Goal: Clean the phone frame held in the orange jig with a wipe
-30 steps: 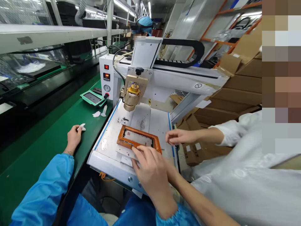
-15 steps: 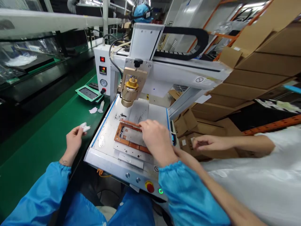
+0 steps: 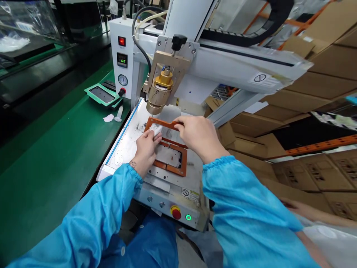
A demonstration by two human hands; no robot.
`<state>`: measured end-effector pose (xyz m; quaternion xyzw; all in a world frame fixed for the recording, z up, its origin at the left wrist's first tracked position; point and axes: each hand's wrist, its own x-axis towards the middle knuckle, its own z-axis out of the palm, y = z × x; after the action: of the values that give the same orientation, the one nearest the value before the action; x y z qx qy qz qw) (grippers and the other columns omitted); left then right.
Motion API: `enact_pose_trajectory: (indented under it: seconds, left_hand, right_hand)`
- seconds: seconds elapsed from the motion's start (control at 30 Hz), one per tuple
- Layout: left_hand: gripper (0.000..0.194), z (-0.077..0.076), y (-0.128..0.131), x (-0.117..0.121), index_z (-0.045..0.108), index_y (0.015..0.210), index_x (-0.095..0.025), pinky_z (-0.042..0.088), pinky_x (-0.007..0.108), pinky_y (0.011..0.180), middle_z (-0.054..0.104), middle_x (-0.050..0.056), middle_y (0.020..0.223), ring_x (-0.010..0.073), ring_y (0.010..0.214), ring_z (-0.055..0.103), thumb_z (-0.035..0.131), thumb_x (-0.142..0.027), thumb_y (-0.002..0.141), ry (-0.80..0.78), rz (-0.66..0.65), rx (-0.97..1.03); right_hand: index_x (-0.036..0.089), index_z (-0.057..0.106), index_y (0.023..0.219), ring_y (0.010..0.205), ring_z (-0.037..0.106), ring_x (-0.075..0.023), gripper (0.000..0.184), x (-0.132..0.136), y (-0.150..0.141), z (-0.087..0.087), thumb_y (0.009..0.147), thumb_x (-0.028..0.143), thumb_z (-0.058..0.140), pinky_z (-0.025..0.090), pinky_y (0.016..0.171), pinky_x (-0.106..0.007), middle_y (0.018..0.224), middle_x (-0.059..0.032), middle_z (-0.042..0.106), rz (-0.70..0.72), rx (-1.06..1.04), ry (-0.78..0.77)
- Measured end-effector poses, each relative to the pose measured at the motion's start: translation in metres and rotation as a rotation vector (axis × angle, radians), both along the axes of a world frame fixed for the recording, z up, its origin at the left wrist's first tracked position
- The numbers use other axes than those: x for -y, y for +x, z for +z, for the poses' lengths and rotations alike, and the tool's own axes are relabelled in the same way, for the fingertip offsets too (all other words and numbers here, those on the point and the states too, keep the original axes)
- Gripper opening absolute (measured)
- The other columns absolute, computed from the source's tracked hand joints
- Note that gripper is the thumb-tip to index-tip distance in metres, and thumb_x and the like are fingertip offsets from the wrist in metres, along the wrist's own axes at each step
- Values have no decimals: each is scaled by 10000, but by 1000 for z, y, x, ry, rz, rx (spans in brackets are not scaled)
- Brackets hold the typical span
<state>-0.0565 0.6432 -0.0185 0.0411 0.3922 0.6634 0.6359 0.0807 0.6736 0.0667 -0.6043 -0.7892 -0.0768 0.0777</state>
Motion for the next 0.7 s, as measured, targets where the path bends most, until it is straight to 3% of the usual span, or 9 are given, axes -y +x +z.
enact_pose_trajectory:
  seconds: [0.1, 0.23, 0.37, 0.5, 0.6, 0.7]
  left_hand:
    - [113, 6, 7, -7, 656, 1075, -116, 561, 244, 915, 679, 134, 1161, 119, 915, 698, 555, -155, 1045, 10, 43, 107]
    - [106, 13, 13, -10, 640, 1084, -149, 525, 189, 795, 669, 93, 1123, 74, 791, 625, 545, -190, 1061, 27, 54, 175]
    - [125, 16, 21, -15, 630, 1073, -161, 480, 188, 686, 657, 74, 1012, 77, 691, 563, 523, -224, 1068, 34, 33, 161]
    - [116, 14, 23, -8, 637, 1055, -154, 451, 185, 680, 653, 62, 982, 73, 697, 561, 535, -208, 1045, 48, 14, 57]
    - [98, 6, 2, 14, 686, 988, -137, 445, 201, 679, 674, 63, 954, 88, 703, 575, 634, -219, 972, 93, -56, -91]
    - [178, 0, -48, 32, 738, 881, -124, 436, 227, 655, 676, 55, 830, 121, 677, 563, 755, -301, 872, 145, -125, -320]
  right_hand:
    - [299, 792, 1122, 875, 684, -271, 313, 0, 0, -1, 973, 376, 528, 393, 704, -378, 1002, -50, 785, 15, -6, 20]
    - [306, 796, 1110, 877, 691, -278, 306, 2, -1, -2, 970, 372, 532, 392, 694, -383, 1013, -38, 789, 21, -8, 19]
    - [313, 798, 1097, 863, 690, -277, 310, 6, -2, 1, 970, 365, 520, 384, 673, -384, 1002, -32, 789, 11, -10, -5]
    - [294, 794, 1107, 936, 705, -278, 291, 12, -3, 5, 961, 332, 545, 412, 710, -387, 1060, -19, 786, 21, -10, -16]
    - [282, 784, 1062, 942, 702, -247, 239, 21, -2, 3, 963, 313, 569, 432, 723, -371, 1053, 16, 779, 86, -58, 3]
    - [237, 743, 1045, 904, 686, -204, 209, 34, 5, -8, 998, 297, 548, 460, 747, -343, 1031, 16, 752, 241, -145, 9]
